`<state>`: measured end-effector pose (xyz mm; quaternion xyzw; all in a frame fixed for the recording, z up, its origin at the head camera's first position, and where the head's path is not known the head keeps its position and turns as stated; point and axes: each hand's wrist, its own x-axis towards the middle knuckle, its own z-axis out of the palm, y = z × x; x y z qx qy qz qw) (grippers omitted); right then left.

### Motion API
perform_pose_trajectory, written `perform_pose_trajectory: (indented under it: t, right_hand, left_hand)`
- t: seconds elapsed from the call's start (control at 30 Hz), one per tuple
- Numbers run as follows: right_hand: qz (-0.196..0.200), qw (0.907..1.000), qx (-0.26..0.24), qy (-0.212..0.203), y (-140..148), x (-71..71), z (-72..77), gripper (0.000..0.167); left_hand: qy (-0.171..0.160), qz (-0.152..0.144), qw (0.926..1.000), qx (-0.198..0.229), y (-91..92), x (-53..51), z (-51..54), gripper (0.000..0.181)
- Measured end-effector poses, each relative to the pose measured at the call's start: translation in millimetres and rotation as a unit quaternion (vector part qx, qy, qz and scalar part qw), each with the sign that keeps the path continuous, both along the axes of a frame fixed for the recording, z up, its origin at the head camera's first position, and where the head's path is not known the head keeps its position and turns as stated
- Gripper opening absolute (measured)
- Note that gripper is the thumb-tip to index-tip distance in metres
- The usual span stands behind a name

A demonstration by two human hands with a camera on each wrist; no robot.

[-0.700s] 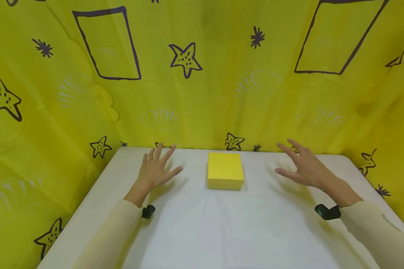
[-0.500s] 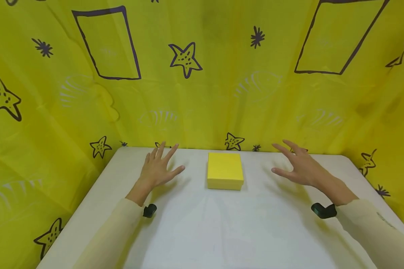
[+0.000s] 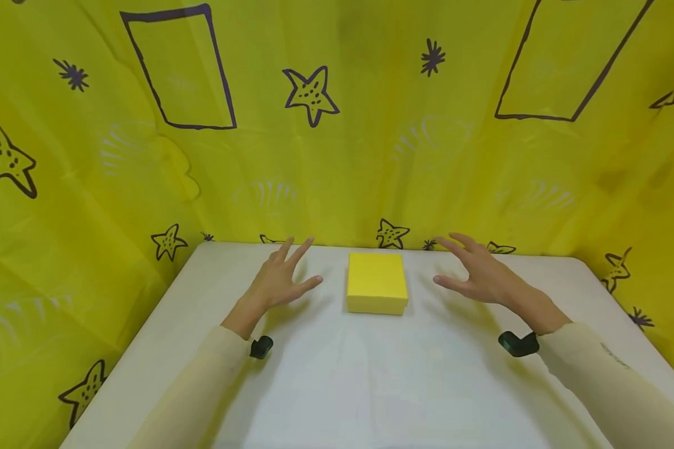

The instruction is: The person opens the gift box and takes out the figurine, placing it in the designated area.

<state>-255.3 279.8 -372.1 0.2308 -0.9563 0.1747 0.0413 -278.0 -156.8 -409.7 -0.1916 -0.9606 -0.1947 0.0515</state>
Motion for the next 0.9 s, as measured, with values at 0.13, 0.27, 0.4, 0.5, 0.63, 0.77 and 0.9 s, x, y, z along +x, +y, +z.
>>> perform_pose_trajectory:
  t: [0.13, 0.27, 0.4, 0.5, 0.63, 0.77, 0.9]
  right_hand:
    - [0.016, 0.9997, -0.015, -0.006, -10, -4.1, -0.7, 0.083]
    - [0.029, 0.9986, -0.039, -0.024, -18, -5.6, -2.6, 0.083]
    - [0.04, 0.9965, -0.062, -0.039, -22, -5.3, -5.0, 0.082]
    - [0.042, 0.9958, -0.072, -0.04, -24, -5.3, -6.0, 0.081]
    - [0.04, 0.9941, -0.085, -0.054, -26, -7.2, -8.2, 0.08]
    - [0.037, 0.9909, -0.104, -0.077, -30, -9.7, -13.5, 0.08]
    - [0.037, 0.987, -0.123, -0.097, -37, -10.3, -18.6, 0.079]
  left_hand:
    - [-0.014, -0.023, 0.9995, 0.015, 7.8, 0.6, 2.4, 0.085]
    - [-0.031, -0.045, 0.9981, 0.027, 15.9, 1.0, 3.8, 0.083]
    - [-0.05, -0.052, 0.9967, 0.036, 22.9, 0.6, 2.2, 0.082]
    - [-0.056, -0.057, 0.9957, 0.048, 27.7, -0.1, 1.3, 0.081]
    - [-0.059, -0.064, 0.9939, 0.069, 32.5, -1.0, 0.4, 0.08]
    - [-0.067, -0.086, 0.9878, 0.111, 36.5, -2.4, -2.4, 0.077]
    - [-0.092, -0.1, 0.9775, 0.161, 42.3, -3.6, -4.3, 0.072]
